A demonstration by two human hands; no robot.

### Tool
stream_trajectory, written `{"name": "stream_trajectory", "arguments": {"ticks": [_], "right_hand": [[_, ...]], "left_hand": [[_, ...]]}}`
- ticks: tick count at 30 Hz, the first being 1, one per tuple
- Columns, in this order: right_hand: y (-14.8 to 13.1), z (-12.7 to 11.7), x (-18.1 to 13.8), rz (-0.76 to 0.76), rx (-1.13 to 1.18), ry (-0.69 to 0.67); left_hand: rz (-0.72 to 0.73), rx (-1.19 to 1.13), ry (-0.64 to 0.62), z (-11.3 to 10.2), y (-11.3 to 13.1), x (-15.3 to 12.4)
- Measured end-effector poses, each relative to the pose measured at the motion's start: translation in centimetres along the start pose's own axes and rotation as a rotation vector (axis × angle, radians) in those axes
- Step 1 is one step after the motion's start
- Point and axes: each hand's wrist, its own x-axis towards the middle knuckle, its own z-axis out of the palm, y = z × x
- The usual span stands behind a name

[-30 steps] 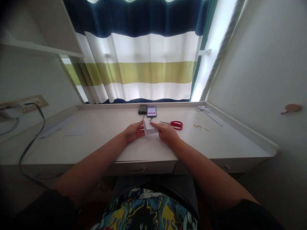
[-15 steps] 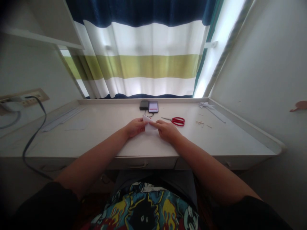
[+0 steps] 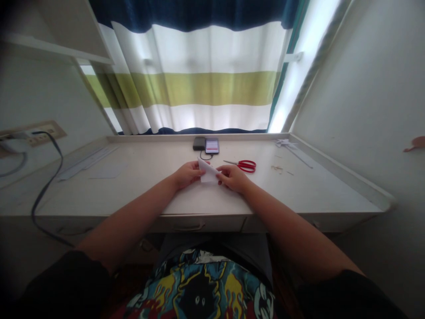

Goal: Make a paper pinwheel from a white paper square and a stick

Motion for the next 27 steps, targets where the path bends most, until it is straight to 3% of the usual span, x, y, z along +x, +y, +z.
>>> {"name": "stream_trajectory", "arguments": {"ticks": [11, 27], "right_hand": [[1.0, 0.1, 0.4, 0.183, 0.019, -0.069], [0.2, -0.2, 0.4, 0.208, -0.047, -0.113]], "left_hand": [[0.012, 0.079, 0.093, 0.9, 0.4, -0.3], [0.073, 0.131, 0.194, 1.7, 0.6, 0.0]]}}
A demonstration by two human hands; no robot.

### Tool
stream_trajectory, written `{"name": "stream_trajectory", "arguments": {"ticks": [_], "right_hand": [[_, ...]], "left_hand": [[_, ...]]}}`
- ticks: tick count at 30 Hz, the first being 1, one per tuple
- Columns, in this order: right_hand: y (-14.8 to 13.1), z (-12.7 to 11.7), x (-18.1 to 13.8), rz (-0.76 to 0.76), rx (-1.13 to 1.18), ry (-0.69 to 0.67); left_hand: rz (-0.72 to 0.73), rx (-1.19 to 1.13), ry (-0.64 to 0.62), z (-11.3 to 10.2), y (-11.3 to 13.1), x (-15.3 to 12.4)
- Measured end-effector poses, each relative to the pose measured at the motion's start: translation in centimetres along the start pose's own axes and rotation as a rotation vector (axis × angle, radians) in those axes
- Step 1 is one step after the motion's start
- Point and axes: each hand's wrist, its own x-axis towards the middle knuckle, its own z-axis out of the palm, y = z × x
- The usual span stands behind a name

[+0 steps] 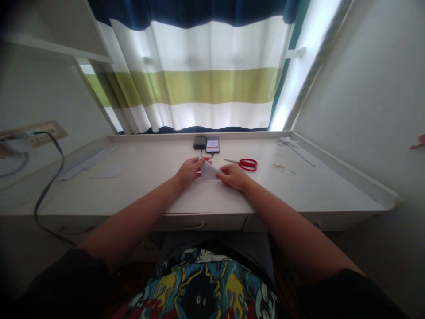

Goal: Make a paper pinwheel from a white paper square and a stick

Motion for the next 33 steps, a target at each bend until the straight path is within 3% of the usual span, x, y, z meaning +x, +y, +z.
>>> {"name": "stream_trajectory", "arguments": {"ticks": [16, 33], "right_hand": [[-1.0, 0.1, -0.4, -0.126, 0.038, 0.151], [-1.2, 0.2, -0.4, -0.046, -0.086, 0.055]], "left_hand": [[0.011, -0.021, 0.023, -0.3, 0.0, -0.1], [-0.015, -0.043, 0.029, -0.4, -0.1, -0.1]]}}
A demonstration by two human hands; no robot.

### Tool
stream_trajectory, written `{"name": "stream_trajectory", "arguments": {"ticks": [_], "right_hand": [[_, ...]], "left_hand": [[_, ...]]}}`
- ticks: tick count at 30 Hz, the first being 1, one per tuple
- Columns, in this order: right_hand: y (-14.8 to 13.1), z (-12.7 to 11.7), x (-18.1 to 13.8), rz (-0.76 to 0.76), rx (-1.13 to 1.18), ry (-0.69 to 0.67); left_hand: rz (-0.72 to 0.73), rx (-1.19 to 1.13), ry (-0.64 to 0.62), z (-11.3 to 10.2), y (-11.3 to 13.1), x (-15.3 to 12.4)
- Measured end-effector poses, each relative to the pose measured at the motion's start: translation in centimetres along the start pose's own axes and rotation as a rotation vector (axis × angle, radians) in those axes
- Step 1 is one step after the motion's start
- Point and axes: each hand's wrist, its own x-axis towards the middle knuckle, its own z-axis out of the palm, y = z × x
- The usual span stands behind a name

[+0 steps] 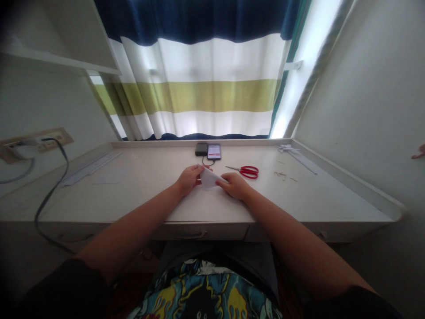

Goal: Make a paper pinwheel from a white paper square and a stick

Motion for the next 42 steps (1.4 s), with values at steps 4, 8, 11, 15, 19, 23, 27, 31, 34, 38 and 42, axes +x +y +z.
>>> {"name": "stream_trajectory", "arguments": {"ticks": [4, 8, 11, 15, 19, 23, 27, 31, 34, 38, 42], "right_hand": [[-0.22, -0.06, 0.0, 0.021, -0.042, -0.003], [-0.22, -0.05, 0.08, 0.037, -0.076, -0.006], [-0.05, 0.05, 0.2, 0.039, -0.1, 0.0], [0.19, 0.19, 0.33, 0.034, -0.122, 0.006], [0.19, 0.17, 0.34, 0.028, -0.133, 0.013], [-0.05, 0.03, 0.26, 0.027, -0.135, 0.012], [-0.31, -0.13, 0.2, 0.035, -0.139, 0.009], [-0.31, -0.15, 0.2, 0.037, -0.134, 0.01], [-0.2, -0.07, 0.23, 0.041, -0.127, 0.019], [-0.06, 0.04, 0.33, 0.044, -0.122, 0.047], [-0.04, 0.05, 0.36, 0.031, -0.1, 0.074]], "left_hand": [[0.001, -0.011, -0.002, 0.08, 0.15, -0.19], [0.008, -0.023, -0.01, 0.03, 0.21, -0.28], [0.015, -0.024, 0.006, -0.07, 0.16, -0.16], [0.022, -0.019, 0.036, -0.17, 0.05, 0.09], [0.026, -0.015, 0.047, -0.2, -0.03, 0.19], [0.036, -0.012, 0.058, -0.24, -0.06, 0.17], [0.041, -0.011, 0.055, -0.26, -0.02, 0.11], [0.043, -0.011, 0.058, -0.22, 0.01, 0.07], [0.04, -0.016, 0.056, -0.16, 0.04, 0.02], [0.032, -0.027, 0.055, -0.06, 0.11, -0.04], [0.024, -0.042, 0.054, 0.01, 0.14, -0.02]]}}
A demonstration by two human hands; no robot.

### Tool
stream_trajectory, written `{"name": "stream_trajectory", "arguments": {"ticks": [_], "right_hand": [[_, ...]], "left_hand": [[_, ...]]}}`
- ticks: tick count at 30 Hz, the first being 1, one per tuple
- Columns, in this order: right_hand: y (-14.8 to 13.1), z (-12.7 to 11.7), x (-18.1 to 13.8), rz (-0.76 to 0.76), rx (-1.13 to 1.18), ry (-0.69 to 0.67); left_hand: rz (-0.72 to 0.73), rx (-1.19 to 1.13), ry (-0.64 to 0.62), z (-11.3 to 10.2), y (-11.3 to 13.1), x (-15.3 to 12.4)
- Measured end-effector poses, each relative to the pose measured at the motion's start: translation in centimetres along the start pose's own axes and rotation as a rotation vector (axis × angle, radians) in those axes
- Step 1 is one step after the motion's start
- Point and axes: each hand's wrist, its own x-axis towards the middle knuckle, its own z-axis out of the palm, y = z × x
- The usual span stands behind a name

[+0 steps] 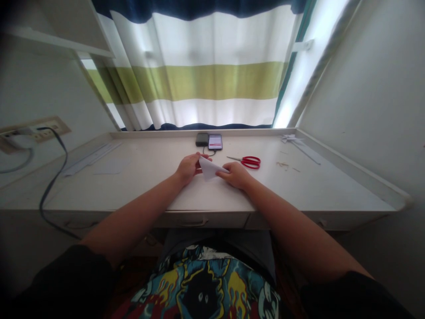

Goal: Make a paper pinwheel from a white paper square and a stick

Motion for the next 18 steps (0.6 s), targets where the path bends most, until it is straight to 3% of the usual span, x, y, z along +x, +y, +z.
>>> {"name": "stream_trajectory", "arguments": {"ticks": [18], "right_hand": [[-0.27, -0.21, -0.27, 0.002, 0.014, -0.014]], "left_hand": [[0.027, -0.009, -0.022, -0.1, -0.55, 0.41]]}}
